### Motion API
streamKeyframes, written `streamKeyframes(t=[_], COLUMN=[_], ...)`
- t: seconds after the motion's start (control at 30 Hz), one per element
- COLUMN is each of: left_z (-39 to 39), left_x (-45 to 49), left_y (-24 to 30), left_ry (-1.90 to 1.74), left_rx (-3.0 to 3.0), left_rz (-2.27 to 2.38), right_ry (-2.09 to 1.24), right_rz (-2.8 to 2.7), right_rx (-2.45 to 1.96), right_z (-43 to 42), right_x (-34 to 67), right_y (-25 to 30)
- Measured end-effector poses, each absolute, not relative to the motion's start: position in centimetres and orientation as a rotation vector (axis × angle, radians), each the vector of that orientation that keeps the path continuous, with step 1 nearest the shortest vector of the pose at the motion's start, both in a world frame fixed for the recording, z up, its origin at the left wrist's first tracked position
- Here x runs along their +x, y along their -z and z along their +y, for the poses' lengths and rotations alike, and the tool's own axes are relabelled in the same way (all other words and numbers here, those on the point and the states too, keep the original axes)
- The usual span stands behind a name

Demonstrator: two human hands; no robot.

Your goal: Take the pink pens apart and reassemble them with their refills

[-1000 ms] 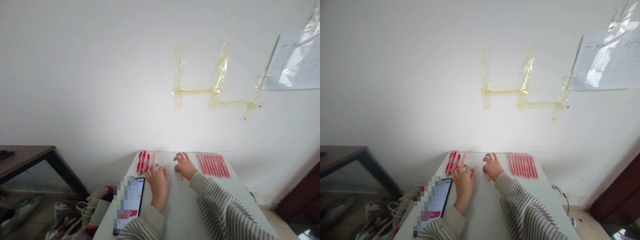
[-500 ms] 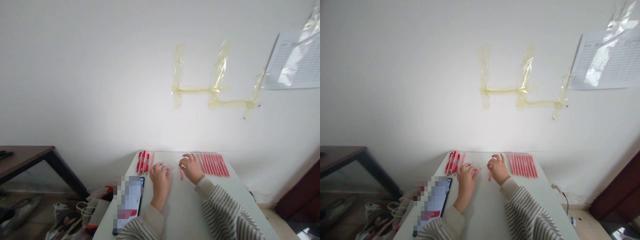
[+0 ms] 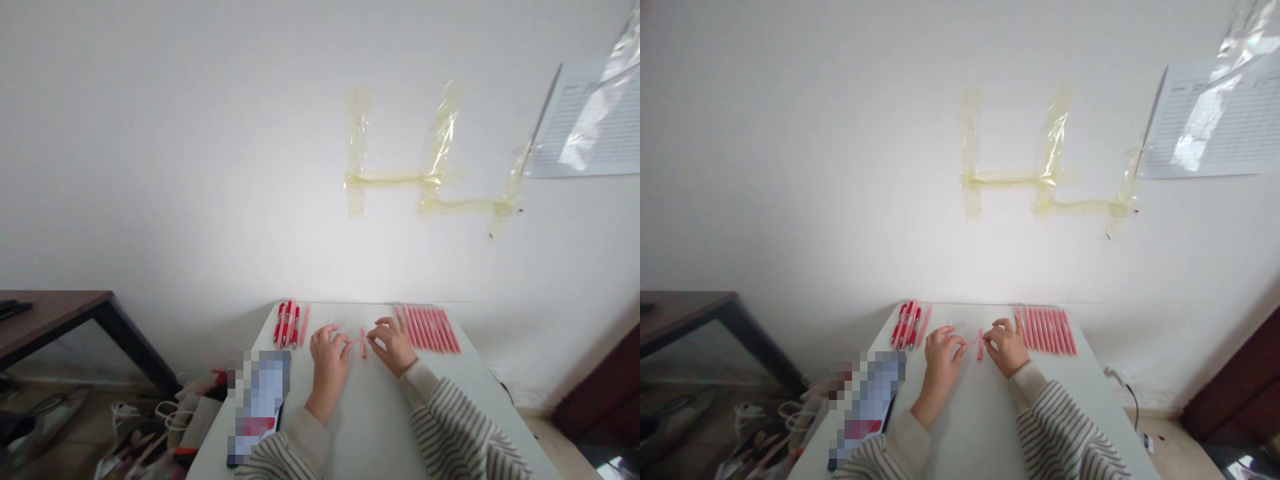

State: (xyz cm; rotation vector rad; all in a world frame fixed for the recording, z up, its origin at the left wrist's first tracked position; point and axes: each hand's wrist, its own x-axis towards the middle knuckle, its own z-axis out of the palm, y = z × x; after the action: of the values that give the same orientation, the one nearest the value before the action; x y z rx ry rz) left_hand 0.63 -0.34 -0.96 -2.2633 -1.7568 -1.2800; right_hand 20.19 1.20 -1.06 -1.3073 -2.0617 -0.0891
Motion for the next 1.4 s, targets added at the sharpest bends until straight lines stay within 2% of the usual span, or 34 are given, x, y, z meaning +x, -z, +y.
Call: streamKeyframes(t=[1.4], left_z=[-0.4], left_x=[0.9], left_y=[1.0], left_ry=[1.325], left_rx=[-2.397], left_rz=[-1.745], right_ry=[-0.066], right_rz=[-1.955], right_rx=[-1.311], right_z=[0.8], right_x=[18.8], right_y=[1.5])
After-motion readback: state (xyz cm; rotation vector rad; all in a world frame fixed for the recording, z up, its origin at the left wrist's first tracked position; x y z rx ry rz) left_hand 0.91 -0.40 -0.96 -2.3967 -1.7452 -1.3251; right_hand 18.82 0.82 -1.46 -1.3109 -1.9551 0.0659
